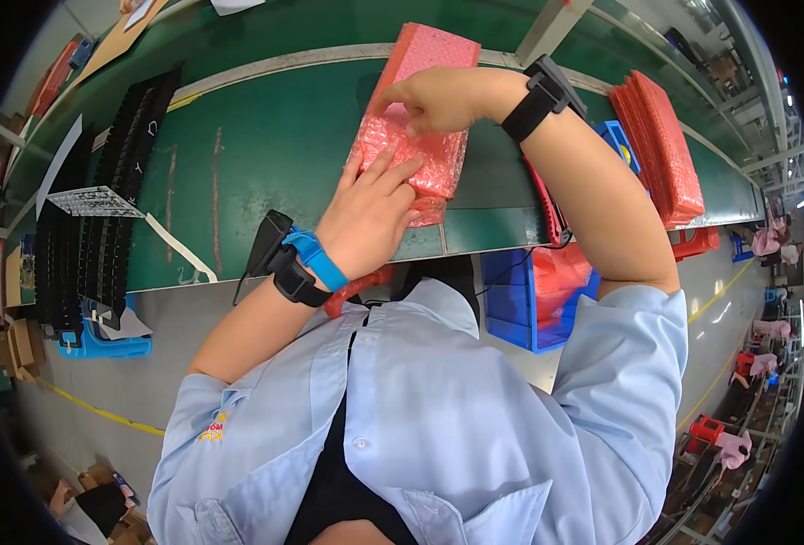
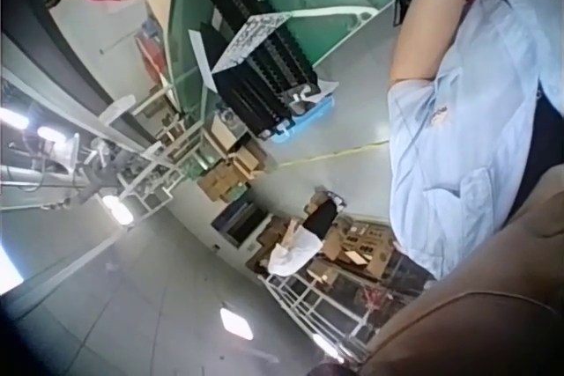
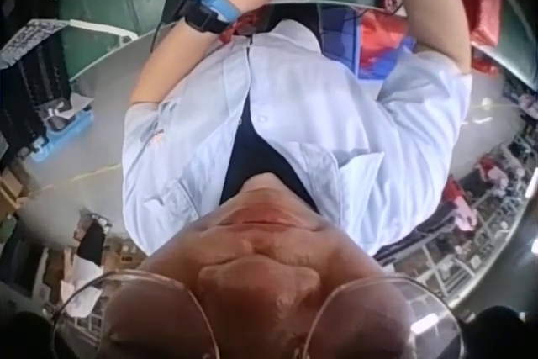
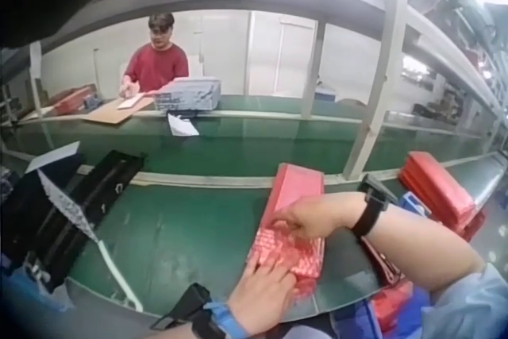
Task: The person wraps a circuit board in pink bubble wrap, cuts the excess with a utility knife, and secures it with tape before repeating the process with a second board.
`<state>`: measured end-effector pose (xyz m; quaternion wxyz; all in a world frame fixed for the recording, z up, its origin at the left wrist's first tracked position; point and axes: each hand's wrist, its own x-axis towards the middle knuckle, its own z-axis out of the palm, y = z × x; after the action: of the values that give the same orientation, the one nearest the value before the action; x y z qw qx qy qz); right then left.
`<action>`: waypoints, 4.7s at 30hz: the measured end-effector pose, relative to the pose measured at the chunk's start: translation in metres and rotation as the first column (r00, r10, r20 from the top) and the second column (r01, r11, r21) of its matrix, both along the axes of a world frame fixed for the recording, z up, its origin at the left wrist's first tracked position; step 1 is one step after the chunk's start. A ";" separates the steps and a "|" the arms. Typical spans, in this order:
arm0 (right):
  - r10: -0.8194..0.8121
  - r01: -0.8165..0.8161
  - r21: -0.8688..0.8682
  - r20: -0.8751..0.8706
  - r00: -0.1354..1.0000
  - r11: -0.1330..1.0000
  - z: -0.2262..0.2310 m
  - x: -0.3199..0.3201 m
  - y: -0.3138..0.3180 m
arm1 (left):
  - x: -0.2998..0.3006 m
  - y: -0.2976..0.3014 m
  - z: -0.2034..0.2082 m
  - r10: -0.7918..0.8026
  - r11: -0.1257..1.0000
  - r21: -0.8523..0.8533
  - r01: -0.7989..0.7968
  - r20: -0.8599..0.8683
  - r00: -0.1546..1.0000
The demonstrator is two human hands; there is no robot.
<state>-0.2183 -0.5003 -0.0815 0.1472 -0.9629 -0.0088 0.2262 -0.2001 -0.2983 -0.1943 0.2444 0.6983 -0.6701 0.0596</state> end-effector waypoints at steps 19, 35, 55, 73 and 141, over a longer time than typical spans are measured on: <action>-0.176 0.341 -0.338 0.435 0.883 0.877 -0.039 -0.002 -0.058 | -0.001 -0.002 -0.001 -0.022 0.999 -0.024 0.021 -0.038 0.999; -0.204 0.664 -0.285 0.804 0.558 0.691 -0.094 -0.037 -0.028 | -0.001 0.000 0.005 -0.023 0.999 0.043 0.024 -0.029 0.999; -0.974 0.127 0.981 -0.168 0.154 -0.149 -0.081 -0.102 0.092 | 0.007 0.008 0.014 -0.062 0.990 -0.119 -0.074 -0.847 0.528; -0.605 -0.381 0.484 -0.496 0.623 -0.788 -0.107 -0.158 0.069 | -0.037 0.036 0.013 -0.181 0.978 -0.206 0.024 -0.792 0.583; -0.755 -0.200 0.882 0.469 0.458 0.426 -0.028 -0.189 0.101 | -0.020 0.059 0.039 -0.410 0.877 -0.358 0.319 -0.905 0.110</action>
<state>-0.4074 -0.3991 -0.1091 0.6217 -0.7058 0.0032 -0.3395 -0.2200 -0.2396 -0.1558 0.6378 0.3834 -0.5158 -0.4244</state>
